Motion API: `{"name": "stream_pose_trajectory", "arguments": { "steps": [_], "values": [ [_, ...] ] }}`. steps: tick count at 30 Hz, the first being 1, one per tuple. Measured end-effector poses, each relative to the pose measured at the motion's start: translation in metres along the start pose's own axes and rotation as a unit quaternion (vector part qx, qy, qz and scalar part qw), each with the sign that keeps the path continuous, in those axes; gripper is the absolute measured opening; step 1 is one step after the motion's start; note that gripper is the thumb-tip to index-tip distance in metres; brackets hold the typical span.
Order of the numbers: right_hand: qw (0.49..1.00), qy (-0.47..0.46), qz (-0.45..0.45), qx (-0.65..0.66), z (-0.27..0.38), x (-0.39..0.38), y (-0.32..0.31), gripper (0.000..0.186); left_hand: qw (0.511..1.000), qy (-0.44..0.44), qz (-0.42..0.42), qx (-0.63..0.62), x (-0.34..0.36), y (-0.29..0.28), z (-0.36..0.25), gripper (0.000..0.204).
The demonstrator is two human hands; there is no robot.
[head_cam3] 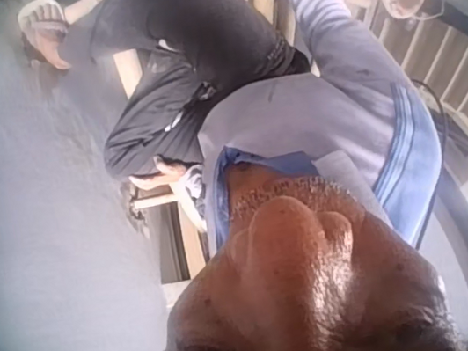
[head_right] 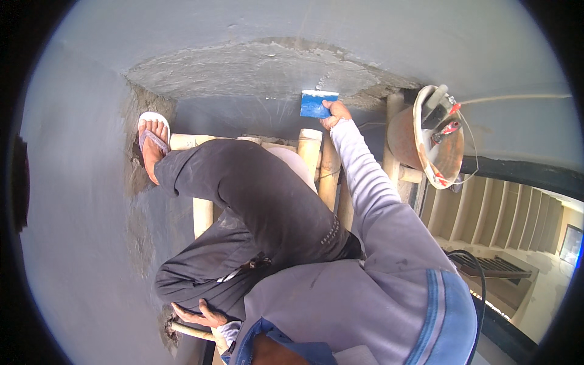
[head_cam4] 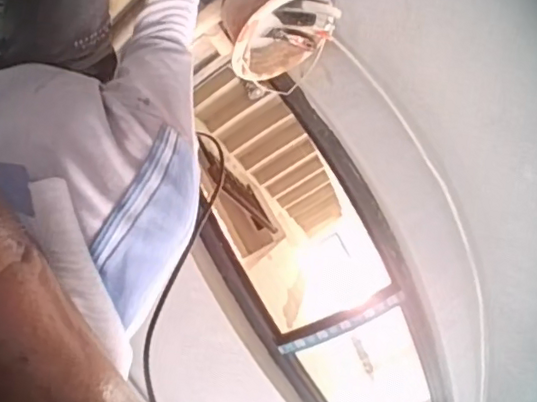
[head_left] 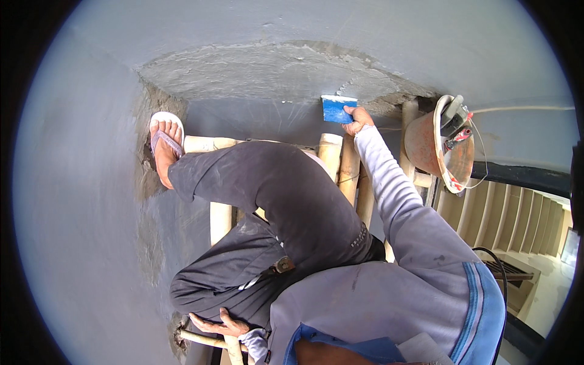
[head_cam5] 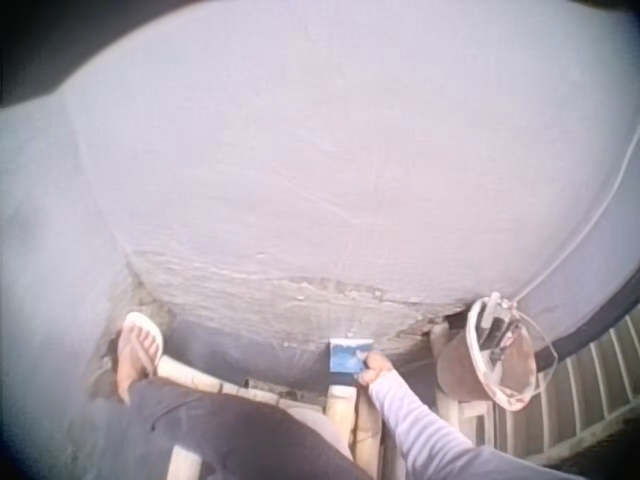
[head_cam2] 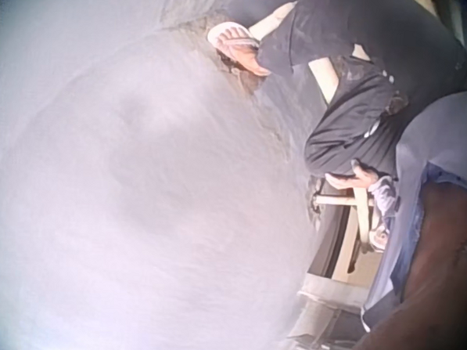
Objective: The person applies plaster to a wall using a trowel and a blue float. They scoop plaster from a bucket, spread it on the wall, and smooth the surface while standing on a bamboo scaffold.
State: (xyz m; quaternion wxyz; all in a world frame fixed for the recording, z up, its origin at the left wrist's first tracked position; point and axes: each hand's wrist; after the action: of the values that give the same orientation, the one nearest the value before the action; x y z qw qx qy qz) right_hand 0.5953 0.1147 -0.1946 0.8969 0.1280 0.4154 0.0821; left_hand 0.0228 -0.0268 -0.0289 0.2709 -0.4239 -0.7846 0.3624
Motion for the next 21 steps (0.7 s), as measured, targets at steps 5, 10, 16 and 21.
{"name": "stream_pose_trajectory", "arguments": {
  "steps": [5, 10, 16, 21],
  "values": [
    [0.996, -0.055, 0.069, -0.002, 0.022, -0.031, 0.008, 0.014, 1.0, -0.008, -0.002, -0.009, -0.002, 0.002, -0.004, 0.073],
    [0.994, -0.057, 0.09, 0.013, 0.058, -0.07, 0.026, 0.017, 1.0, -0.012, 0.001, -0.01, -0.003, 0.002, -0.002, 0.073],
    [0.955, -0.14, 0.258, 0.045, 0.081, -0.157, 0.03, 0.025, 0.999, -0.011, 0.002, -0.032, -0.003, 0.003, 0.005, 0.072],
    [0.988, -0.039, 0.151, 0.002, 0.049, -0.159, 0.01, 0.023, 0.999, -0.002, -0.001, -0.044, -0.002, 0.002, 0.012, 0.072]
  ]
}}
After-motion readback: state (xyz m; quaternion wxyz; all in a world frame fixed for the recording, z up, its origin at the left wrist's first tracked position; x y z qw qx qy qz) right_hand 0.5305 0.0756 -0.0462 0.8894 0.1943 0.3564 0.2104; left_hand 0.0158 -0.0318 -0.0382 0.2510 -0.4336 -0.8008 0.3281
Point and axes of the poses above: each hand's wrist, its own x-axis towards the middle knuckle, its own y-axis out of the palm, z = x × y, and after that the axes turned 14 degrees about -y, right-handed
